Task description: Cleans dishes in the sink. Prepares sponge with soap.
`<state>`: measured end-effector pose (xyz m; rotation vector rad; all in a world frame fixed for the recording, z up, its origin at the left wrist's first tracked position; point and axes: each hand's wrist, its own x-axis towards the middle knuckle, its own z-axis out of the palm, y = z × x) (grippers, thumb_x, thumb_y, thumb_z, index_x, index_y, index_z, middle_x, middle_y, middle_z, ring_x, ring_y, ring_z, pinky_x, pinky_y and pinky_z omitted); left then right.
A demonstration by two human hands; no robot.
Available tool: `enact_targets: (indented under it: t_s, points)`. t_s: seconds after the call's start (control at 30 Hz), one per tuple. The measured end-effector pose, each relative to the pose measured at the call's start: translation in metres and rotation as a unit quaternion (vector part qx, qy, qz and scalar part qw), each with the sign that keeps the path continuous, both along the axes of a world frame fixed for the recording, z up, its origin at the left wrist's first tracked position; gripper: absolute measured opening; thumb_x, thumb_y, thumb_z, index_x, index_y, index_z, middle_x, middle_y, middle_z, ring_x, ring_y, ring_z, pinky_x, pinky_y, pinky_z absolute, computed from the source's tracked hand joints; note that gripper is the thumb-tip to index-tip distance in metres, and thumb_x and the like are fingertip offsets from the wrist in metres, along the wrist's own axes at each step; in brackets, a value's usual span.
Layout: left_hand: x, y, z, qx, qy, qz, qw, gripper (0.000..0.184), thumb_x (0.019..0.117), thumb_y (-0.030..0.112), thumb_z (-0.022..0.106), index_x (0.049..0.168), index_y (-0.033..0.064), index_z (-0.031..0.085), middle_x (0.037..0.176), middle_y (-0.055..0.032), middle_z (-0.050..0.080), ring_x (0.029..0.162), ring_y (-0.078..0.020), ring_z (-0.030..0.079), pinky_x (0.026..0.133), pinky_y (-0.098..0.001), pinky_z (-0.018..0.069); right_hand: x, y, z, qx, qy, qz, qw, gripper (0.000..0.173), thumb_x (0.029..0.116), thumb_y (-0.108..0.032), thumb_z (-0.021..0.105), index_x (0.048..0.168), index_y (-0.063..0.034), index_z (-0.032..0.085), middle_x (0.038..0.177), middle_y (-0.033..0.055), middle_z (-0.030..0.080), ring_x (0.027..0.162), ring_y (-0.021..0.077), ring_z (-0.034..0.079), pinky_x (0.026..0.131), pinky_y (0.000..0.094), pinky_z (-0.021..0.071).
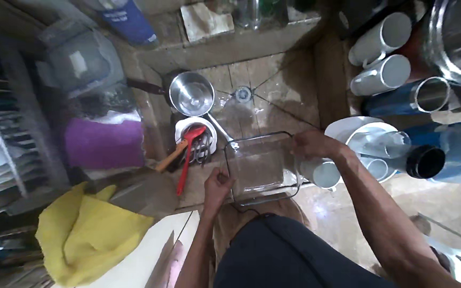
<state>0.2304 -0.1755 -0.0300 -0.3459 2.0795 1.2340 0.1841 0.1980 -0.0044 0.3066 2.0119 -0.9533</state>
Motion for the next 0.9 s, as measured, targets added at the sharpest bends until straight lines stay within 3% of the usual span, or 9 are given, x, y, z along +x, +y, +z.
enact_targets:
  t_s: [0.13,0.23,0.33,0.43,0.53,0.67,0.83,0.9]
  points:
    - [0.005,0.000,-0.003,0.002,0.026,0.029,0.999,0.034,0.0896,0.021,0.077,0.112,0.0000,0.063,0.094,-0.0094,0.069,0.079,-0.0165,0.069,0.074,-0.0367,0.0605,-0.003,-0.007,0.003,0.015,0.005,0.013,1.000,0.023,0.0990,-0.024,0.070,0.111,-0.0050,0.069,0.089,0.0156,0.071,0.071,0.0298,0.069,0.069,0.0534,0.0597]
    - [0.007,-0.003,-0.004,-0.002,0.045,0.045,0.998,0.029,0.0885,0.017,0.077,0.107,0.0002,0.063,0.089,-0.0089,0.068,0.076,-0.0167,0.068,0.071,-0.0362,0.0600,-0.006,-0.010,-0.003,0.007,0.011,0.013,1.000,0.024,0.0980,-0.026,0.072,0.111,-0.0056,0.069,0.089,0.0154,0.071,0.070,0.0302,0.069,0.068,0.0542,0.0602]
    - [0.008,-0.007,-0.002,-0.009,0.041,0.053,0.998,0.032,0.0886,0.016,0.079,0.111,-0.0004,0.062,0.089,-0.0113,0.067,0.075,-0.0201,0.067,0.070,-0.0402,0.0596,-0.014,-0.020,0.007,0.000,-0.017,0.008,1.000,0.025,0.0984,-0.022,0.071,0.113,-0.0026,0.067,0.091,0.0171,0.069,0.076,0.0309,0.068,0.073,0.0549,0.0582]
    - [0.007,-0.011,-0.001,-0.014,0.037,0.069,0.997,0.032,0.0885,0.015,0.079,0.112,0.0013,0.061,0.090,-0.0117,0.068,0.075,-0.0211,0.068,0.070,-0.0413,0.0604,-0.013,-0.021,-0.002,-0.009,0.018,0.024,1.000,0.024,0.0959,-0.026,0.073,0.109,-0.0062,0.070,0.087,0.0144,0.071,0.071,0.0284,0.070,0.068,0.0532,0.0602]
    - [0.008,-0.013,-0.002,-0.012,0.042,0.080,0.996,0.032,0.0886,0.014,0.078,0.111,0.0010,0.061,0.089,-0.0115,0.067,0.074,-0.0210,0.068,0.068,-0.0411,0.0599,-0.017,-0.025,0.003,-0.017,0.000,0.014,1.000,0.021,0.0968,-0.021,0.073,0.109,-0.0046,0.069,0.088,0.0152,0.070,0.075,0.0294,0.070,0.072,0.0550,0.0593]
    - [0.010,-0.011,-0.002,-0.018,0.049,0.097,0.994,0.030,0.0898,0.015,0.077,0.113,0.0029,0.062,0.088,-0.0094,0.066,0.072,-0.0187,0.065,0.065,-0.0387,0.0585,-0.002,-0.015,-0.008,-0.042,0.034,-0.012,0.998,0.024,0.0940,-0.032,0.075,0.108,-0.0137,0.069,0.082,0.0078,0.070,0.064,0.0228,0.067,0.060,0.0468,0.0588]
    - [0.017,-0.017,-0.003,-0.009,0.036,0.079,0.996,0.040,0.0899,0.021,0.079,0.121,0.0028,0.060,0.092,-0.0112,0.068,0.077,-0.0214,0.068,0.071,-0.0423,0.0602,-0.004,-0.019,0.002,-0.053,0.028,-0.028,0.998,0.025,0.0966,-0.026,0.073,0.113,-0.0073,0.067,0.091,0.0132,0.071,0.073,0.0268,0.068,0.065,0.0496,0.0592]
    - [0.020,-0.018,-0.006,-0.018,0.027,0.059,0.998,0.040,0.0894,0.023,0.079,0.118,0.0018,0.061,0.092,-0.0119,0.067,0.078,-0.0221,0.067,0.073,-0.0436,0.0594,-0.006,-0.020,0.003,-0.045,0.022,-0.025,0.998,0.025,0.0967,-0.027,0.073,0.111,-0.0069,0.068,0.092,0.0137,0.071,0.075,0.0277,0.069,0.067,0.0509,0.0600]
